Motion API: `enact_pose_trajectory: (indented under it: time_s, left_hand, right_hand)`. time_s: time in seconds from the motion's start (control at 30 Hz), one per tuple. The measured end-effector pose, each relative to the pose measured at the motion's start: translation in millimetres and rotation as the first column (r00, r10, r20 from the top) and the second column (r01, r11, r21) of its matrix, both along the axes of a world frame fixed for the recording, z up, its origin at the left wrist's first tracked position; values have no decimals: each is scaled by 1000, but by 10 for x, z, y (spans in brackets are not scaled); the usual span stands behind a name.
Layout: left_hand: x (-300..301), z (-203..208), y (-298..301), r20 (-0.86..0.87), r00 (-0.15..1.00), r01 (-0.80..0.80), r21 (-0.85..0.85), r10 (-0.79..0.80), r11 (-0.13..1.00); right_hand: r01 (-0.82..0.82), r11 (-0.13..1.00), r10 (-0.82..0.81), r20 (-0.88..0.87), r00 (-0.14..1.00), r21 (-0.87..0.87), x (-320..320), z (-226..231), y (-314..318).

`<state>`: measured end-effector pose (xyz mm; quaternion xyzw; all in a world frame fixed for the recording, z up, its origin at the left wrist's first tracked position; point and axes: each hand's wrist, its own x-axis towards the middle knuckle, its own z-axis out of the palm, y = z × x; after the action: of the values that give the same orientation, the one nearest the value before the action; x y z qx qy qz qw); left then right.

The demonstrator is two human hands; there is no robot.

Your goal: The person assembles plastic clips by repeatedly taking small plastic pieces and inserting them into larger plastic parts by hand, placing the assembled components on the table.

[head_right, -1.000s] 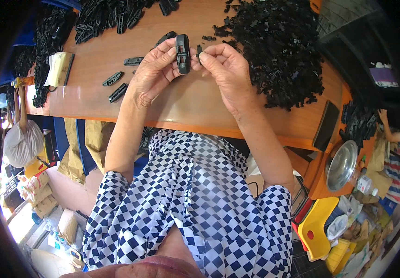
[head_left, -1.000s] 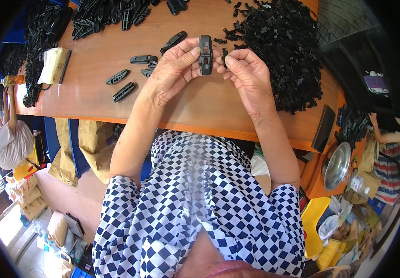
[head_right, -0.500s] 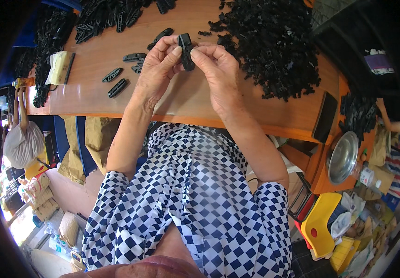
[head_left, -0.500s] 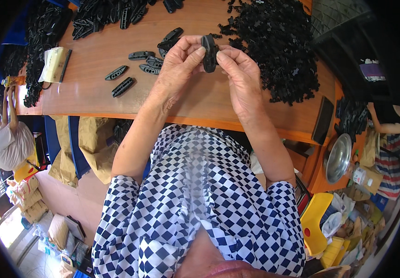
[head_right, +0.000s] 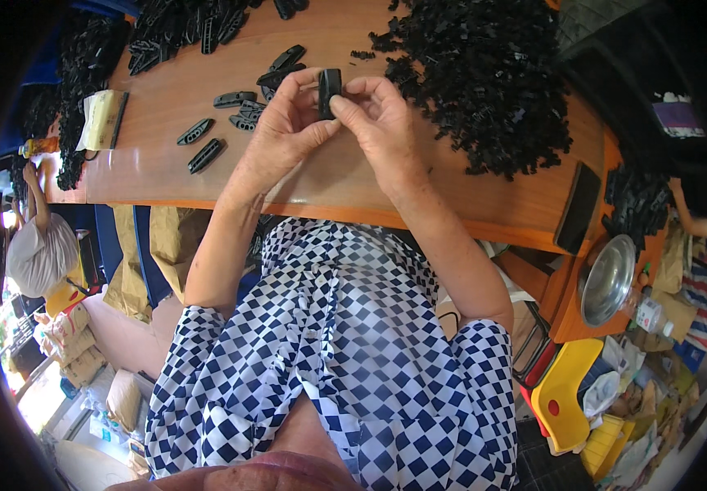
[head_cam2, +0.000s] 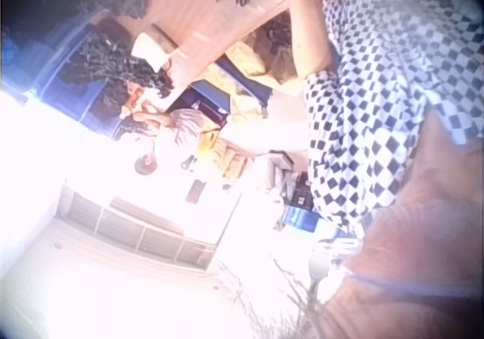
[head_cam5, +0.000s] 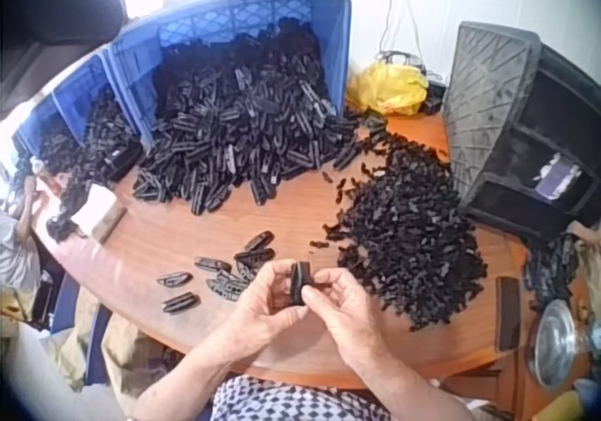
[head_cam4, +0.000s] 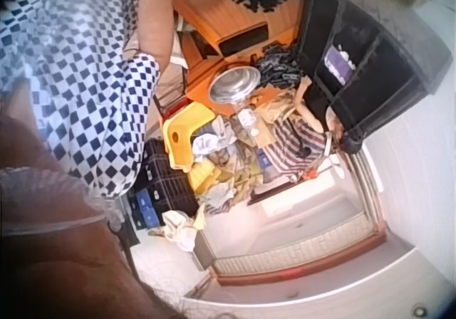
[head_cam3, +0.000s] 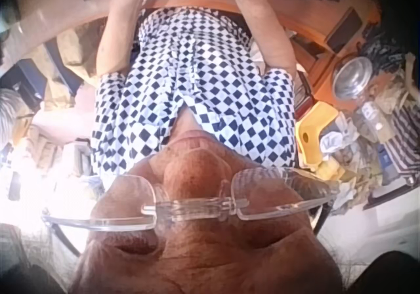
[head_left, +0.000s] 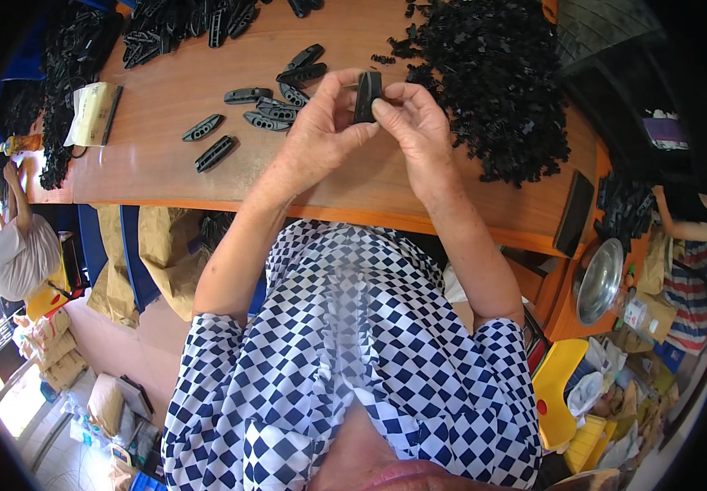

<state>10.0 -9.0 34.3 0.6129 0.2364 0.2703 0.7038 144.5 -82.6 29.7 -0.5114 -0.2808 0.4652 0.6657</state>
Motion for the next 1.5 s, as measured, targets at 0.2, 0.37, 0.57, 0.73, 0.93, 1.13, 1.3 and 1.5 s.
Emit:
enact_pose_trajectory:
  time_s: [0.2,0.37,0.57,0.73,0.93,1.13,1.3,1.5]
  left_hand:
    - [-13,-56,-58,-142,989,-28,11,30,1000]
    - [13,-20,-47,-158,987,-29,-15,26,999]
    - [48,-41,143,-146,989,32,108,-16,994]
    - [-68,370,560,-433,901,182,415,17,892]
    - [-208,603,879,-762,638,616,420,-109,666]
    - [-110,176,1700,-513,800,315,800,311,511]
    - [239,-76,2046,-555,707,252,776,438,578]
    - [83,-439,2187,-587,603,158,752,540,640]
  right_hand:
    - [-121,993,121,-19,992,-6,3,17,20]
    - [-181,982,180,-17,984,-54,54,-8,70]
    - [-186,983,181,190,965,7,149,-148,223]
    - [-85,995,72,935,347,-45,566,35,553]
    - [-77,987,127,977,-173,-142,647,-187,837]
    - [-64,990,134,972,194,-123,576,-165,892]
    - [-220,957,223,-5,975,-189,642,-29,837]
    - [-353,935,321,-478,818,25,630,-15,618]
